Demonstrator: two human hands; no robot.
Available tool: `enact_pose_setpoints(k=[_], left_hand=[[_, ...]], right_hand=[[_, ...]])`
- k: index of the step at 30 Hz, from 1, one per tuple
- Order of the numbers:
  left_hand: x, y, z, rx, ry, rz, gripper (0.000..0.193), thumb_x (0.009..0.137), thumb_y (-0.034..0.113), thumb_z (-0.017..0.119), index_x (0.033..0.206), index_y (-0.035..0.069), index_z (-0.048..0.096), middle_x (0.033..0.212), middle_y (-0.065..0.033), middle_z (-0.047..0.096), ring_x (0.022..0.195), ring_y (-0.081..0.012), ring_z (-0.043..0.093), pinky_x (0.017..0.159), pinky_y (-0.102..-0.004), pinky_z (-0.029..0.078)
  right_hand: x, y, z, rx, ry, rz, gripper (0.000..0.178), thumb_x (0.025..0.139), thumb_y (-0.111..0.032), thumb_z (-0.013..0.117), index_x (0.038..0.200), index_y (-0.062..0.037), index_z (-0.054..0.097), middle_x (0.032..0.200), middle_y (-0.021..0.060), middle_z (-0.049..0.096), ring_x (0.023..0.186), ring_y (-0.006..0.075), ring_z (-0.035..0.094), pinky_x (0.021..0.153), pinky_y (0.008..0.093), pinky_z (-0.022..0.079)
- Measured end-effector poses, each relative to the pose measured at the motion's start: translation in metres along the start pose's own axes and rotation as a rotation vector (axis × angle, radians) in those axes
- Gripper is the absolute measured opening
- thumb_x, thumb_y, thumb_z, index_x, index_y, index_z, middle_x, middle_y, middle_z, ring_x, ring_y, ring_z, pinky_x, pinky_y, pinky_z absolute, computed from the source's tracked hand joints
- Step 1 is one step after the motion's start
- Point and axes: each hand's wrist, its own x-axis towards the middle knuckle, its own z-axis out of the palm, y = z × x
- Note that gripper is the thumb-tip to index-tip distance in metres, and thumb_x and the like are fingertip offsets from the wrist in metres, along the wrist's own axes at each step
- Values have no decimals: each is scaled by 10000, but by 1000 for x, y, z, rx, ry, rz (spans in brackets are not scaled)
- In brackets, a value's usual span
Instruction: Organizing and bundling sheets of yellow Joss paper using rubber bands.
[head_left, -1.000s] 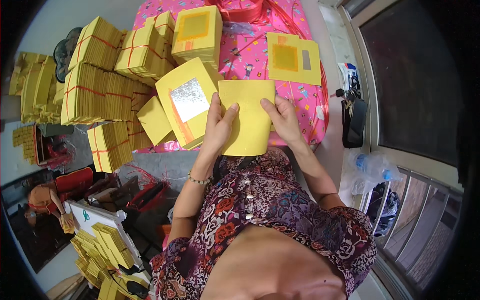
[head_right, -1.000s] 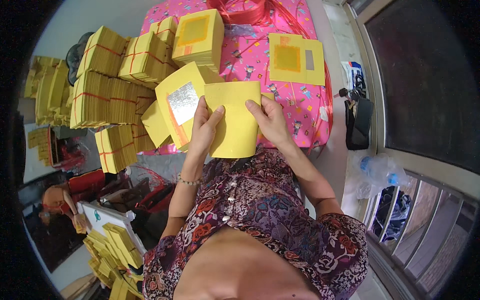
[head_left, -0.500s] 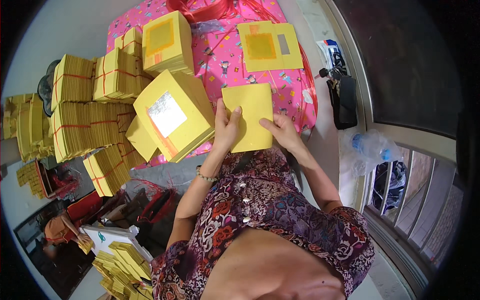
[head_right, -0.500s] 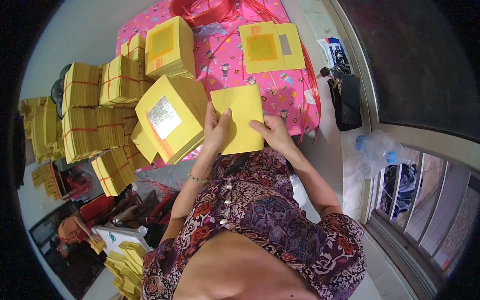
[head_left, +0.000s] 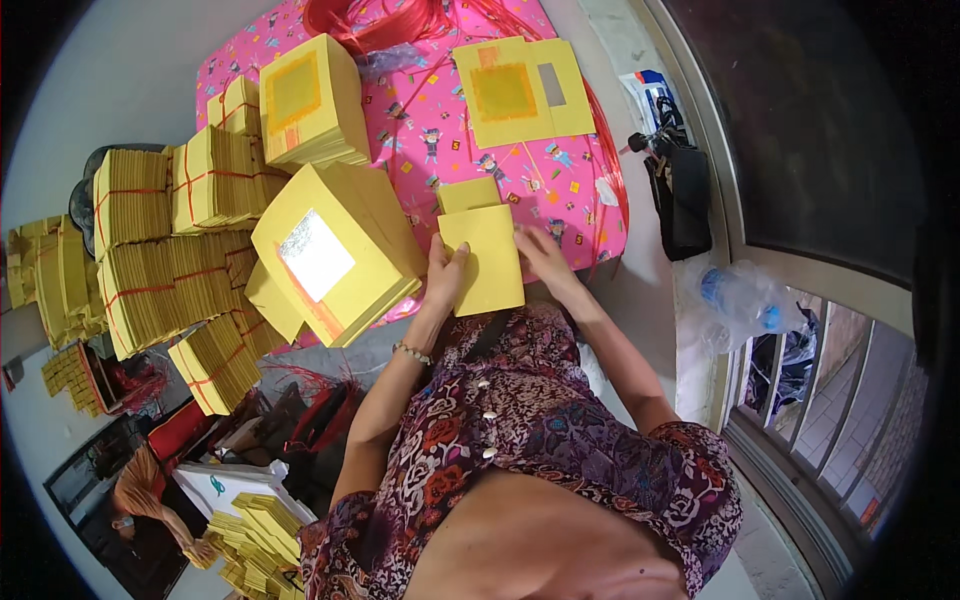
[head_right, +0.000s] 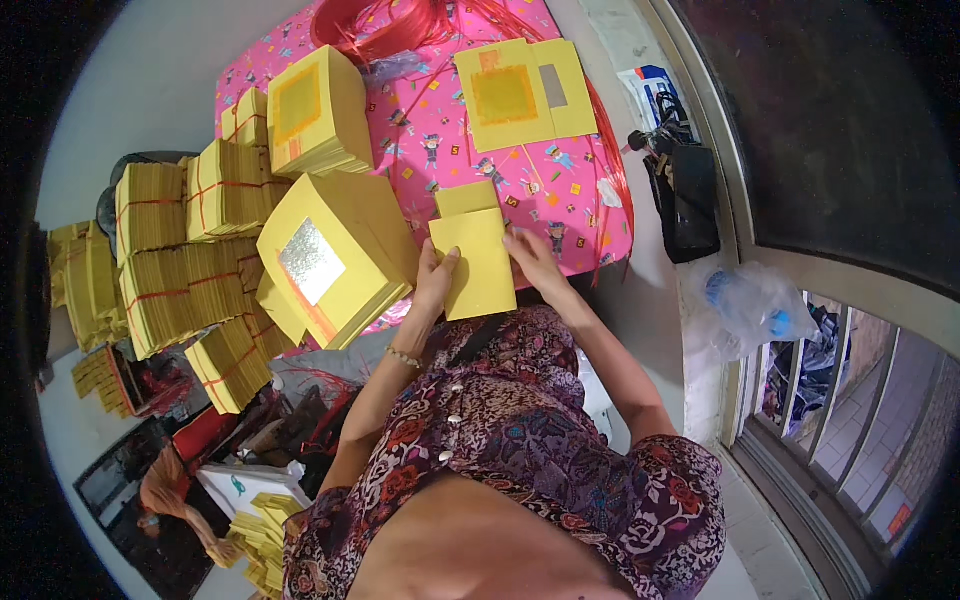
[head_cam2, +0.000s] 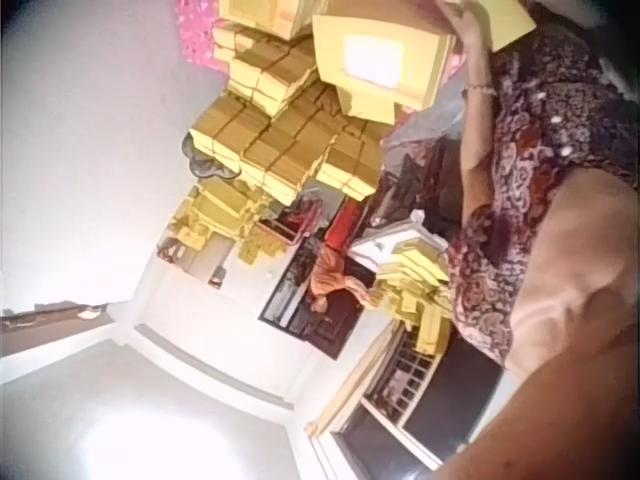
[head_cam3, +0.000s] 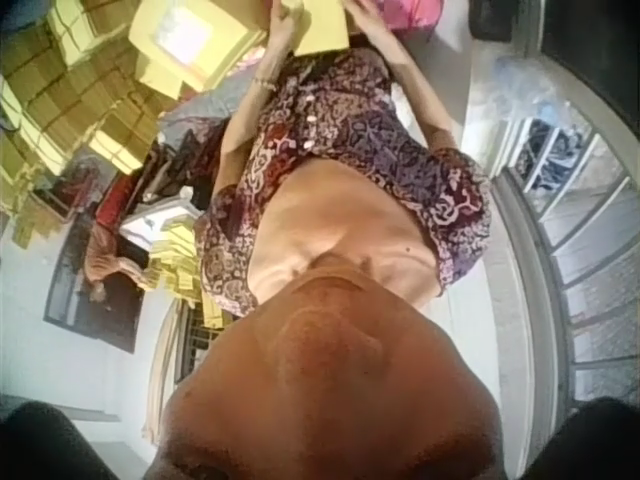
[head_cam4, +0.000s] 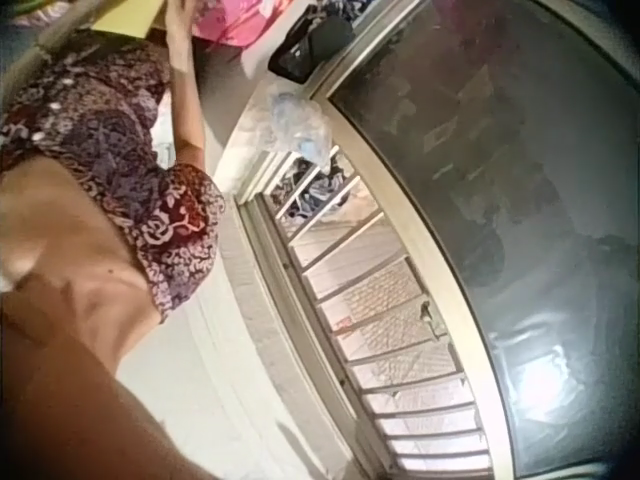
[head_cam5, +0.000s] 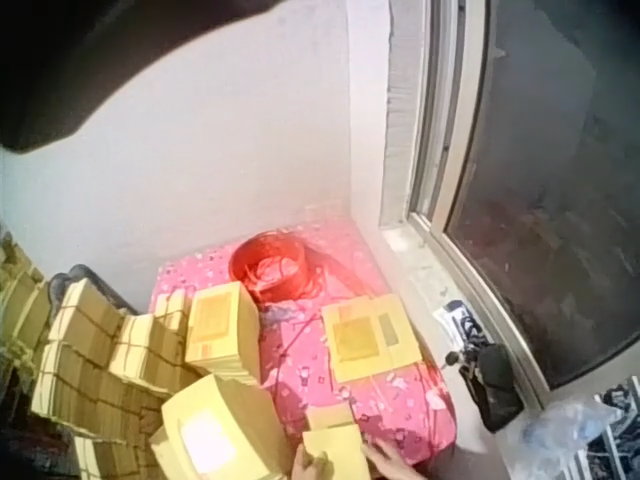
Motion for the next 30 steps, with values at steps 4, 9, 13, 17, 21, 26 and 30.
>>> enact_pose_setpoints(k=[4,9,13,17,21,26,30], left_hand=[[20,-5,8,0,21,103,322,921,90,544,1215,26,430,1070,-97,582,937,-162,564,773,-295,479],[56,-9,-3,109,142,182,331,910,63,550,1224,34,450,1054,-88,593,909,-155,580,738,-286,497],[86,-38,-17,119,154,203,388,899,102,556,1252,4,429,1072,-123,597,914,-214,589,775,-340,486],[99,-56,-31,455,211,250,483,875,185,571,1277,-26,407,1135,-211,582,1046,-353,575,915,-433,427],[99,-48,-24,850,421,263,608,822,153,578,1343,-35,326,1236,-305,468,1170,-428,450,1007,-469,340],[79,-14,27,1145,512,702,687,764,162,673,1355,21,354,1221,-266,470,1131,-392,433,1017,-467,311],[75,37,100,857,85,844,462,752,73,665,1189,27,522,1053,-187,569,1061,-382,483,924,-498,353]], right_hand=[[75,20,-5,-164,131,-351,273,918,-245,592,965,22,626,817,34,642,731,100,572,633,282,467],[124,29,15,-432,238,-372,241,893,-228,597,957,0,644,773,102,656,702,160,606,639,307,468],[124,28,17,-557,279,-328,249,881,-226,607,1020,-20,628,819,112,663,722,205,629,646,323,486],[86,19,-2,-518,228,-373,264,882,-170,607,1111,-41,581,968,94,652,837,213,661,732,317,529],[34,-17,-37,-389,553,-652,226,867,-98,586,1085,-35,582,990,127,615,861,260,623,751,381,505],[-25,-57,-96,-729,1045,-818,259,845,-40,569,1104,-22,566,1078,168,540,1036,339,500,917,410,390],[-38,-58,-126,-822,1210,-845,341,816,-65,621,1145,-39,537,1106,164,506,1070,352,454,930,444,345]])
